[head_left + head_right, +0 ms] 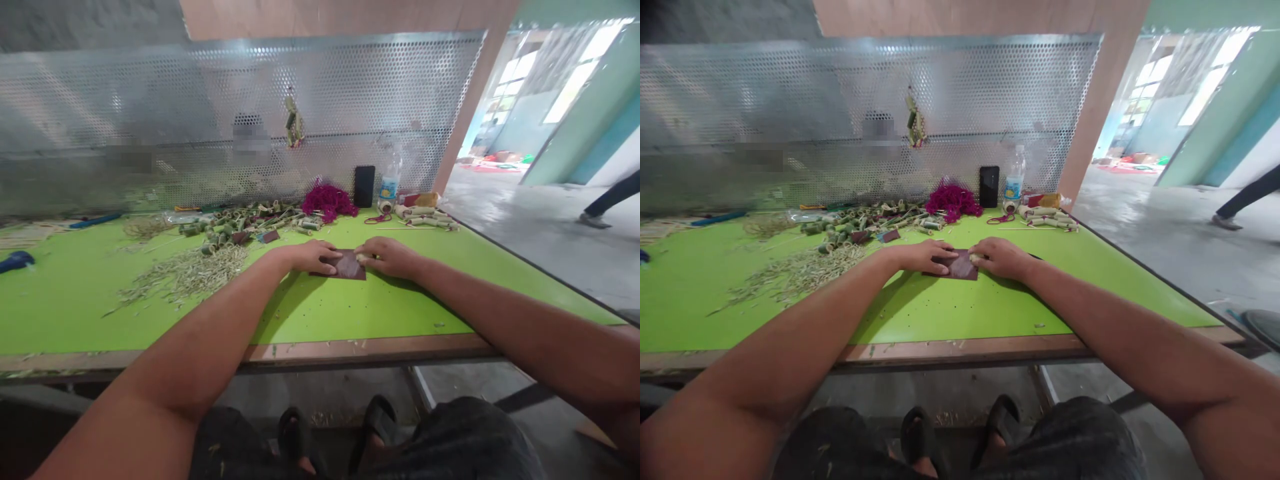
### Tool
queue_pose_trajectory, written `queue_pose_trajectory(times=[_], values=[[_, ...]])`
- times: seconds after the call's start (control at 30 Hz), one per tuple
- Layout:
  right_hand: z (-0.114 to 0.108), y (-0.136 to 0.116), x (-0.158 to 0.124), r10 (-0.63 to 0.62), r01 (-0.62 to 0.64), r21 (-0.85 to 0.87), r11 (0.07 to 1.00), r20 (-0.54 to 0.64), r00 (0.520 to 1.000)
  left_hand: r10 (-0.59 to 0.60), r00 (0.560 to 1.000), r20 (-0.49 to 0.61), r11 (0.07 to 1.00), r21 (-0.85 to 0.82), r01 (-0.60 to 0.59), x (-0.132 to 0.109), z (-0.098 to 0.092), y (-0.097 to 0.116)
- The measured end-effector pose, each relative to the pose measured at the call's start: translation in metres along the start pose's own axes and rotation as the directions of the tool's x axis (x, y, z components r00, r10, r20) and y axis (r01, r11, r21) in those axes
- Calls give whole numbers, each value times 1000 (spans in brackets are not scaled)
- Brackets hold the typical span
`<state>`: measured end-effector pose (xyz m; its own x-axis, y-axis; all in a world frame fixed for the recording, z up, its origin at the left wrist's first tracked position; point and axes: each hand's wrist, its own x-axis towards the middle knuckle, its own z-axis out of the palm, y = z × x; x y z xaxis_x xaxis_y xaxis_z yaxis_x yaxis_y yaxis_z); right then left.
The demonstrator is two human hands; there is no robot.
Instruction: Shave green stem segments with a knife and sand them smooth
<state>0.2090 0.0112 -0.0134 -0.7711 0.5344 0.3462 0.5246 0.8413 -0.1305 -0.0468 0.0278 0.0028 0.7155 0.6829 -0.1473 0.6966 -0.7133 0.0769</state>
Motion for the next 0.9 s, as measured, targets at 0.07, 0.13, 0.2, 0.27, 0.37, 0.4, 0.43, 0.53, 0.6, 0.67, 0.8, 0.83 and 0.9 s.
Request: queue_pose_trajectory(times=[0.07, 0.13, 0.2, 0.27, 0.37, 0.4, 0.43, 0.53, 0.6, 0.67, 0.8, 0.83, 0.9], values=[[0, -2, 0, -67, 65, 46, 997, 35, 997, 3, 1000, 2, 1000, -3, -3, 0, 0, 0], [0, -3, -1, -76, 71, 85, 994, 53, 996, -4, 1000, -3, 1000, -3, 4, 0, 0, -1], [0, -2, -1, 11, -13, 72, 997, 26, 1000, -20, 1000, -10, 1000, -1, 20, 0, 1, -2], [0, -1, -1, 35, -35, 63, 997, 10, 999, -24, 1000, -12, 1000, 0, 24, 0, 1, -3], [0, 2, -1, -34, 27, 105, 994, 60, 998, 3, 1000, -9, 1000, 3, -3, 1, 1, -5], [0, 4, 0, -9, 2, 103, 995, 60, 998, 4, 1000, -11, 1000, 5, -4, 1, 1, -5], [0, 5, 0, 39, -42, 88, 995, 44, 998, -1, 1000, -13, 1000, 8, 1, 1, 1, -5], [0, 5, 1, 74, -74, 86, 994, 2, 997, -11, 1000, -11, 1000, 3, 11, 0, 0, -3], [1, 1, 0, -21, 10, 194, 981, 53, 998, 8, 1000, -5, 1000, -5, -8, 0, 0, -3], [1, -1, 1, -23, 6, 322, 947, 49, 999, 21, 1000, -15, 1000, -8, -21, -1, -2, -2], [-1, 4, 2, 350, -192, 617, 763, -145, 925, 20, 997, -72, 1000, 1, -20, -4, -5, -1], [-2, 6, 2, 420, -211, 720, 662, -122, 899, 13, 996, -88, 1000, 6, -12, -4, -5, 0], [-4, 6, 1, 457, -217, 879, 424, -1, 889, -11, 990, -141, 1000, 22, 14, -5, -6, 1]])
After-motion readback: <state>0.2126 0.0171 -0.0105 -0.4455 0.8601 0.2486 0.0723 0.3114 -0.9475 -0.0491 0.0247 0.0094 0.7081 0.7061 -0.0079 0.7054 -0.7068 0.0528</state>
